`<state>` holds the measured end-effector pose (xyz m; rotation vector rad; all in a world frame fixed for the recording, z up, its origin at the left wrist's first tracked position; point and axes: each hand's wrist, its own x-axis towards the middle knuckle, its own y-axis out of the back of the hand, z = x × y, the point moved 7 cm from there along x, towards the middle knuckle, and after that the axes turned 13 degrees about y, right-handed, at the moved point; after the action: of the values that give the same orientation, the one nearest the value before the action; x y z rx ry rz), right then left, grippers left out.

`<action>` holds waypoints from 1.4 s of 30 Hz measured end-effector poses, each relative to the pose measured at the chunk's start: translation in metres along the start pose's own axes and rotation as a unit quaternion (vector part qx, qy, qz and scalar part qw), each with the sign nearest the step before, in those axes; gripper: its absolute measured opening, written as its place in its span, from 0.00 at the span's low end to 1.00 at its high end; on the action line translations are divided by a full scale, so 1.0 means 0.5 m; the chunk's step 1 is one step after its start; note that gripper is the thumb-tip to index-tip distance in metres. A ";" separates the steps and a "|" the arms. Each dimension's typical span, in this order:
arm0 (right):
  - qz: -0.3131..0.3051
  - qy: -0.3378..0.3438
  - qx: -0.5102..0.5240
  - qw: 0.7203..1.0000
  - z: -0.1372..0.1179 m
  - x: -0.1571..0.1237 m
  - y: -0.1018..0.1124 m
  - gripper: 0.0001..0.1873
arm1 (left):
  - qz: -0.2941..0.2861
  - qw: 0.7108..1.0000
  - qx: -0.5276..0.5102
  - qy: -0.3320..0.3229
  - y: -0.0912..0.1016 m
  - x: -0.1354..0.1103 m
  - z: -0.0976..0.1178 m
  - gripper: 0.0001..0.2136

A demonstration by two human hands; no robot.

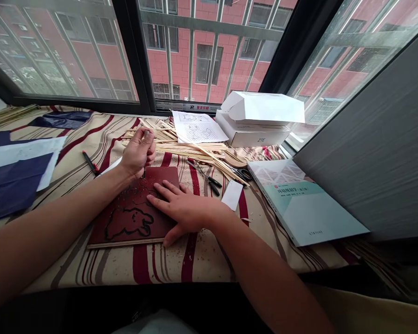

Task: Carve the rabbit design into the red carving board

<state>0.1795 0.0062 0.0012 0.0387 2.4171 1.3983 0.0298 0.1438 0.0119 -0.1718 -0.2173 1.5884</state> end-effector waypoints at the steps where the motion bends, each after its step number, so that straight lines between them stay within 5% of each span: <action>1: -0.002 -0.002 -0.001 1.000 -0.001 0.000 0.000 0.68 | -0.001 1.000 0.000 -0.003 -0.001 -0.002 0.000 0.14; 9: -0.005 -0.008 -0.009 1.000 -0.005 0.000 0.005 0.70 | 0.171 0.968 -0.040 -0.178 0.051 -0.028 0.015 0.20; 12: 0.003 -0.001 -0.006 1.000 -0.005 0.000 0.005 0.70 | 0.134 0.977 -0.049 -0.159 0.046 -0.026 0.016 0.18; 17: 0.002 -0.007 0.003 1.000 -0.002 -0.002 0.003 0.68 | -0.096 0.994 -0.028 -0.037 -0.009 -0.026 0.022 0.21; 19: -0.001 -0.011 0.007 1.000 -0.004 -0.002 0.005 0.69 | -0.136 0.990 -0.022 -0.007 -0.020 -0.030 0.023 0.22; 21: -0.003 -0.014 0.010 1.000 -0.005 -0.001 0.006 0.70 | -0.101 0.994 -0.031 -0.013 -0.015 -0.028 0.023 0.20; 27: 0.008 -0.006 0.012 1.000 -0.002 0.004 0.004 0.71 | 0.138 0.974 -0.064 -0.168 0.037 -0.025 0.017 0.21; 29: 0.009 -0.005 0.015 1.000 0.000 0.004 0.003 0.71 | 0.161 0.965 -0.067 -0.194 0.044 -0.026 0.013 0.23; 33: 0.008 -0.006 0.017 1.000 -0.001 0.003 0.003 0.71 | 0.053 0.985 -0.061 -0.155 0.027 -0.019 0.016 0.24; 38: -0.005 -0.013 0.012 1.000 -0.001 0.000 0.000 0.69 | -0.140 0.989 -0.043 -0.005 -0.016 -0.022 0.015 0.20; 42: -0.011 -0.010 0.007 1.000 0.001 0.001 0.000 0.70 | -0.076 0.995 -0.052 -0.032 -0.012 -0.028 0.019 0.15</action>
<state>0.1794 0.0070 0.0009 0.0288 2.4041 1.3656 0.0335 0.1295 0.0223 -0.1811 -0.3555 1.4342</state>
